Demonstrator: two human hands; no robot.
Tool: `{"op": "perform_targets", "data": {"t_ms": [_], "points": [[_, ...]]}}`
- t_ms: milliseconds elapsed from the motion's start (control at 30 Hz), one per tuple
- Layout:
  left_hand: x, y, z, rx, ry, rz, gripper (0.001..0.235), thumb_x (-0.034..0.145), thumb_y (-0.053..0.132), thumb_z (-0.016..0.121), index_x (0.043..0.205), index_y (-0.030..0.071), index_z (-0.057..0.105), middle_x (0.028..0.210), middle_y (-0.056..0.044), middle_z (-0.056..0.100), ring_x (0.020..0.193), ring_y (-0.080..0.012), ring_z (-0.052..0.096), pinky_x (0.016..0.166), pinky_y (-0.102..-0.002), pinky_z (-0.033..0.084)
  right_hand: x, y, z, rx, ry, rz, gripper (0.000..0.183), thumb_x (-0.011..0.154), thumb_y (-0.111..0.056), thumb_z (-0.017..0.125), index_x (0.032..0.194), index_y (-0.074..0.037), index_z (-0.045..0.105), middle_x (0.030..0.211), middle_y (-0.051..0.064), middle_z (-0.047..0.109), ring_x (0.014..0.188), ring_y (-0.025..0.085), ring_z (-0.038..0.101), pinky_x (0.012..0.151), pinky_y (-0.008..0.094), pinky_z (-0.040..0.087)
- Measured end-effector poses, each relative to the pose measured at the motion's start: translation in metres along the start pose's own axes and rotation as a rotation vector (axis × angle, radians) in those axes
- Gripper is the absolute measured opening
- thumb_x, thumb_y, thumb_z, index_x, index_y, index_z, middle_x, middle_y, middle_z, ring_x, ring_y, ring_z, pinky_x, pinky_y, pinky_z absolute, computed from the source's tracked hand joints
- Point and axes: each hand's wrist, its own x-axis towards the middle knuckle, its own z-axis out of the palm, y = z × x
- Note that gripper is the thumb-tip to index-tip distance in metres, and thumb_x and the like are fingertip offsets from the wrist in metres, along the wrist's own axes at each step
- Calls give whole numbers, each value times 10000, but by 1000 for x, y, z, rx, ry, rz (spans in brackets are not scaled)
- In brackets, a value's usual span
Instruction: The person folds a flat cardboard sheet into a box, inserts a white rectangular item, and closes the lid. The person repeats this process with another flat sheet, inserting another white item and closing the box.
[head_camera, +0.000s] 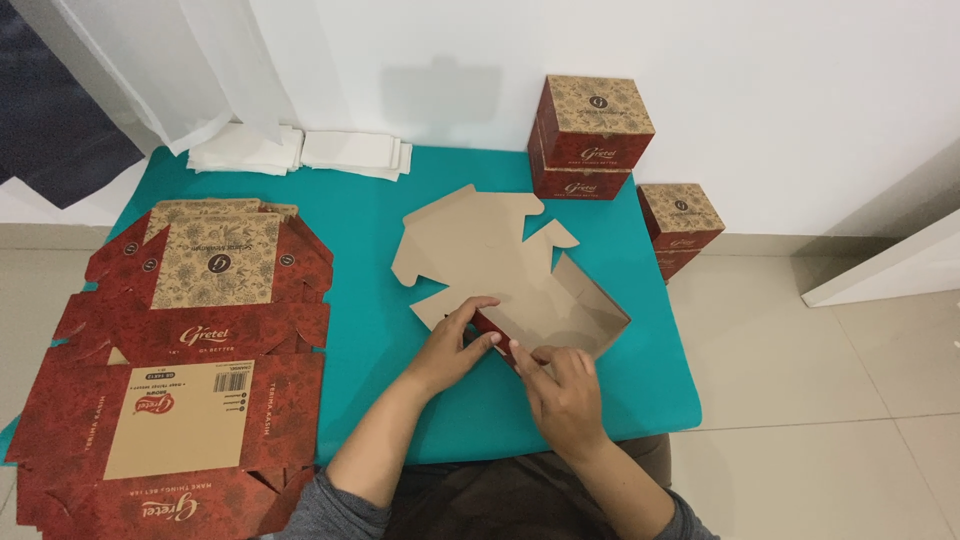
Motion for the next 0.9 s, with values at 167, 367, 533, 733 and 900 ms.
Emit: {"op": "perform_targets", "data": {"t_ms": [167,367,533,733,900], "points": [[2,-9,4,3,6,36,479,1040,441,462,1458,207,479,1508,-79,554,1315,-304,543,1004,-421,446,-8,0,4,-55,-23,-11,540,1089,-14,547,1577,-214,437,1025,92,541,827,267,486,668,446,361],[3,-10,4,-40,12,105,445,1078,398,400,1444,167,505,1464,-105,580,1306,-305,566,1004,-412,466,6,-9,-3,-15,58,79,314,1075,-83,577,1381,-151,590,944,92,546,742,259,474,632,423,337],[1,-9,5,3,-5,91,432,1082,388,386,1449,192,504,1501,-77,552,1384,-303,500,1070,-438,419,14,-12,-6,29,70,103,84,1013,-120,688,1090,-91,674,899,77,580,764,246,541,643,403,379],[2,-12,6,7,9,112,414,1081,359,411,1437,175,514,1427,-77,612,1261,-271,583,991,-374,443,15,-10,-16,42,11,144,208,971,-206,754,1171,-179,704,984,72,596,848,262,576,710,427,411],[1,-6,5,-53,30,181,474,1082,372,426,1480,118,460,1492,-122,522,1393,-304,498,1110,-447,443,13,-10,-34,41,-102,139,294,1010,-141,666,1301,-173,693,806,1,605,711,213,589,705,381,337]]}}
